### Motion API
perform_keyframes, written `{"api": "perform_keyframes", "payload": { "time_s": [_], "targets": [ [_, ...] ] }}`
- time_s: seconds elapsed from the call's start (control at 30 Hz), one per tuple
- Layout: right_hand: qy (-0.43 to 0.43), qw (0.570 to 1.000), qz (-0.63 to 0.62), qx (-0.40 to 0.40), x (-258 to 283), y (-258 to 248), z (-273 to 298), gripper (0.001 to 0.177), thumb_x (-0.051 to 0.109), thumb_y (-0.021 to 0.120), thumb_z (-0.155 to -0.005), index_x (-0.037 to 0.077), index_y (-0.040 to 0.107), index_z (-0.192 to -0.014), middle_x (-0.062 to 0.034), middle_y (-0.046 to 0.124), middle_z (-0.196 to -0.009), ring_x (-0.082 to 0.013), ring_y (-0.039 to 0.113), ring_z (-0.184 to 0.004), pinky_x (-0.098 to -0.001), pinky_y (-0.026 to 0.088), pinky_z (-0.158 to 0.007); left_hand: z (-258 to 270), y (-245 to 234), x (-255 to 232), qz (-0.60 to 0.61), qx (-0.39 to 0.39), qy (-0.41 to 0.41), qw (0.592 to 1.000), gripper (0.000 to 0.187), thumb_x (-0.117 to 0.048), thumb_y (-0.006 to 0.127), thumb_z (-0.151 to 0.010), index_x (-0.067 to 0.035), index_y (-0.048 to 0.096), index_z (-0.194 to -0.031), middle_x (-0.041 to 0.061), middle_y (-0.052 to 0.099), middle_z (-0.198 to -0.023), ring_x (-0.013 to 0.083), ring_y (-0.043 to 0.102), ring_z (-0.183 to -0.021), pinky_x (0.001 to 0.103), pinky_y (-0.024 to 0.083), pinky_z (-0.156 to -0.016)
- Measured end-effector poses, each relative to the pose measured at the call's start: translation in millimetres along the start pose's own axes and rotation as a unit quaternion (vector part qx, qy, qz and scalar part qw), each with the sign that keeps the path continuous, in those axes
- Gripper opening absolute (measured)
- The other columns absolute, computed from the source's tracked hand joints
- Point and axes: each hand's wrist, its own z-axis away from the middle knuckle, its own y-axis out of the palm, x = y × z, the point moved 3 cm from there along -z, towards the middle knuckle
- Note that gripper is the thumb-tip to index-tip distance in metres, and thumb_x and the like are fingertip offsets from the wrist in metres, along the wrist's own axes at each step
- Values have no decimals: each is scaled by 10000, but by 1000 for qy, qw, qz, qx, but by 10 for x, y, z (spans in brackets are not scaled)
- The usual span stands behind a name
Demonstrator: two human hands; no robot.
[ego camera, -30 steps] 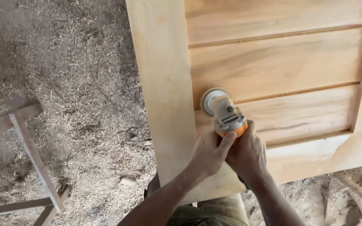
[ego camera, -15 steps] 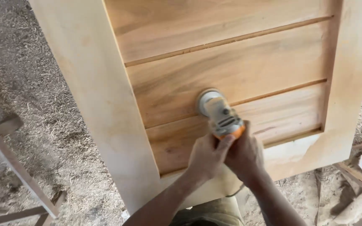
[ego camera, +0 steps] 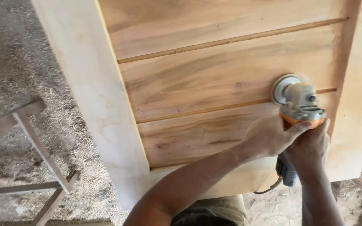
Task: Sand a wooden door panel using a handheld power sander.
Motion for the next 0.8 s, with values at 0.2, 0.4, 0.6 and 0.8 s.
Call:
{"api": "perform_keyframes", "payload": {
  "time_s": [0.2,0.4,0.6,0.8],
  "targets": [
    [-5,988,-9,156,980,532,446,735,373,799,-800,1,382,-1278,-253,736,-877,-436,742,-788,-554,591,-664,1086,-797,387,147,-135,-58,978,595,-587,517,-974,-39,712,-1104,109,760,-879,235,750,-810,385,583,-739],
    [-136,968,34,207,1726,909,833,668,305,824,-751,-11,415,-1174,-231,709,-842,-430,720,-730,-545,569,-636,1897,-1160,960,151,-254,-43,954,617,-558,495,-1028,17,718,-1014,124,750,-856,205,707,-790,393,550,-737],
    [-182,944,87,262,2107,1081,1041,665,307,844,-724,-9,443,-1149,-194,704,-847,-373,739,-723,-492,593,-630,2243,-1282,1140,224,-285,-20,932,679,-612,457,-1037,30,665,-965,90,689,-770,185,663,-718,363,536,-633],
    [-206,934,105,274,2225,1018,1115,644,326,847,-734,-3,468,-1136,-190,713,-831,-357,744,-742,-479,591,-634,2349,-1255,1137,265,-295,2,918,706,-638,434,-1025,24,668,-1097,73,695,-829,146,646,-741,356,534,-625]
  ]
}}
